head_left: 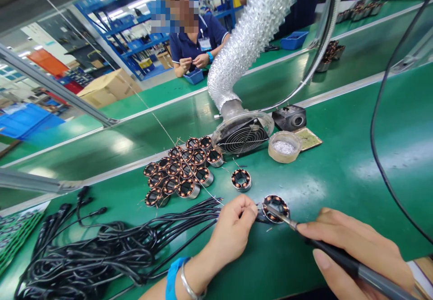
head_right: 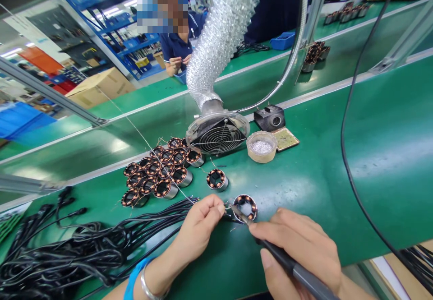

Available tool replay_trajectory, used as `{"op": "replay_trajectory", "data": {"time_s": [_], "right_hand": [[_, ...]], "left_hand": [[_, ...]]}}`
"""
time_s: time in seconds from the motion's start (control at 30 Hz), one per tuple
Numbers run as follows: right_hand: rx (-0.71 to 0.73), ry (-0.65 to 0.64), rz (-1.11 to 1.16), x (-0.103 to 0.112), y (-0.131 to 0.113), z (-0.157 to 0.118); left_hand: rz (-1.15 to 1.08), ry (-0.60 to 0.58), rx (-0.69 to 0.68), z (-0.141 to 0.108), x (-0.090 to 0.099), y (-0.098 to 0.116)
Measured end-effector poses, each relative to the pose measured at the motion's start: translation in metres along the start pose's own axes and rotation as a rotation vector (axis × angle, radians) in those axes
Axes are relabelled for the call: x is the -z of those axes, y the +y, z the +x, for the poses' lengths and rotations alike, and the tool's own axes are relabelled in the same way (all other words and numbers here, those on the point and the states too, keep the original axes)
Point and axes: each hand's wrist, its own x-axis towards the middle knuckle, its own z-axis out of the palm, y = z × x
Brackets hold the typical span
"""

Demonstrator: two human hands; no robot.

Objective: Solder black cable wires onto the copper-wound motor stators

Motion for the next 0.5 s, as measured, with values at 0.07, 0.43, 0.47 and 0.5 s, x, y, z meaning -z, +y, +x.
{"op": "replay_trajectory", "data": {"time_s": [0.07,0.43,0.47,0.5], "right_hand": [[-0.003,0.009,0.006,-0.0007,-0.0002,0.0010],[0.011,0.000,-0.043,-0.0041,-0.0010,-0.0023],[0.015,0.001,-0.051,-0.0048,-0.0008,-0.0035],[0.017,-0.003,-0.056,-0.0056,-0.0003,-0.0052]], "left_hand": [[0.001,0.002,0.000,0.0001,0.0000,-0.0002],[-0.022,0.009,0.024,0.0013,-0.0008,0.0008],[-0.023,0.008,0.024,0.0013,-0.0008,0.0010],[-0.024,0.008,0.024,0.0012,-0.0008,0.0012]]}}
